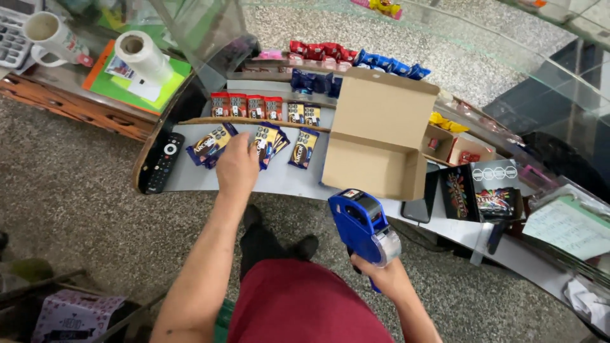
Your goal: Using a pricing gun to apply price labels to individual snack bars and arranging them in a cardboard box on a retail counter.
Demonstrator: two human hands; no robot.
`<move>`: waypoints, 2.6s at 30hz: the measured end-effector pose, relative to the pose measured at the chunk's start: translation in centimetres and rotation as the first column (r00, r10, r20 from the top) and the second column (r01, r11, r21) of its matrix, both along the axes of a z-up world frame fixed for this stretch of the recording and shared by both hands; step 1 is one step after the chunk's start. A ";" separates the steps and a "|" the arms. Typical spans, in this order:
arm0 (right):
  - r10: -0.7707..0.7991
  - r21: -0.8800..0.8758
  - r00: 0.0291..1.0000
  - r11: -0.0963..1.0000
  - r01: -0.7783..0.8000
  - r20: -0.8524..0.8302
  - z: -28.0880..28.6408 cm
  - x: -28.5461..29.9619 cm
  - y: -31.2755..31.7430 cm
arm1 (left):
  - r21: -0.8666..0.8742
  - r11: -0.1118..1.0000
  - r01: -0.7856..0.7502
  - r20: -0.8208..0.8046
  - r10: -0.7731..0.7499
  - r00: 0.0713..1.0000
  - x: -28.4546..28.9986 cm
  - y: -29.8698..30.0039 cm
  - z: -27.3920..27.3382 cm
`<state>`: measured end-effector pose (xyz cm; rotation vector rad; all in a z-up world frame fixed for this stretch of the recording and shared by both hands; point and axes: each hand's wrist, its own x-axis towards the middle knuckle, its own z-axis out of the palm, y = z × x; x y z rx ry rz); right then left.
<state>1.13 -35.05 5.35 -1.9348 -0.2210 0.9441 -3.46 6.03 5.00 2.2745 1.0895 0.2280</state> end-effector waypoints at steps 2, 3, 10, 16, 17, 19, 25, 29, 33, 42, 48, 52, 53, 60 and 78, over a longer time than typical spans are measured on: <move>-0.039 0.040 0.999 0.998 0.039 0.000 -0.4 -0.1 -0.9 | 0.272 0.949 0.160 0.052 -0.181 0.982 0.8 -2.3 0.2; -0.046 0.034 0.999 0.998 0.046 -0.002 -0.6 -0.3 -1.4 | 0.266 0.949 0.168 0.051 -0.188 0.981 2.1 -4.0 0.9; -0.035 -0.016 0.991 0.999 0.037 0.132 -1.3 -2.0 -4.0 | 0.082 0.926 0.368 -0.394 -0.309 0.866 10.2 -7.5 -6.2; -0.120 -0.094 0.988 0.987 0.129 0.102 -0.7 -4.2 -5.1 | 0.167 0.931 0.325 -0.312 -0.262 0.913 11.1 -7.8 -6.9; -0.109 -0.046 0.985 0.992 0.116 0.132 -1.0 -4.4 -5.3 | 0.098 0.962 0.256 -0.233 -0.228 0.945 11.1 -8.0 -6.0; -0.133 -0.003 0.983 0.991 0.135 0.126 -1.8 -4.9 -5.8 | 0.073 0.959 0.274 -0.265 -0.247 0.932 11.5 -7.6 -6.3; -0.137 0.146 0.975 0.983 0.112 0.176 0.4 -4.0 -4.7 | -0.109 0.971 0.212 -0.371 -0.237 0.898 11.8 -8.4 -0.1; -0.093 0.092 0.967 0.993 0.073 0.236 -0.5 -4.1 -4.7 | -0.175 0.969 0.175 -0.485 -0.240 0.841 11.6 -8.2 0.1; -0.158 0.082 0.982 0.985 0.150 0.099 -0.9 -4.6 -4.9 | -0.112 0.964 0.242 -0.539 -0.263 0.800 11.9 -8.1 -1.4; -0.178 0.142 0.975 0.977 0.159 0.132 -0.8 -5.3 -5.0 | -0.090 0.934 0.347 -0.648 -0.320 0.691 11.6 -8.9 0.4; -0.175 0.244 0.968 0.961 0.128 0.182 -1.6 -5.6 -5.2 | -0.072 0.946 0.316 -0.584 -0.297 0.756 11.8 -7.8 -2.7; -0.121 0.142 0.972 0.986 0.093 0.201 -2.1 -5.6 -5.2 | -0.168 0.980 0.109 -0.737 -0.198 0.646 13.8 -8.5 0.2; -0.100 0.149 0.979 0.986 0.074 0.177 -1.6 -5.5 -5.1 | -0.199 0.980 -0.001 -0.802 -0.162 0.575 14.4 -8.4 0.4; -0.089 0.140 0.987 0.988 0.069 0.137 -0.9 -5.1 -5.1 | -0.179 0.983 0.041 -0.767 -0.166 0.620 12.9 -7.6 1.7; -0.002 0.159 0.912 0.985 -0.069 0.411 -1.4 0.2 1.5 | -0.911 0.377 0.170 0.345 0.467 0.814 1.8 -7.5 1.8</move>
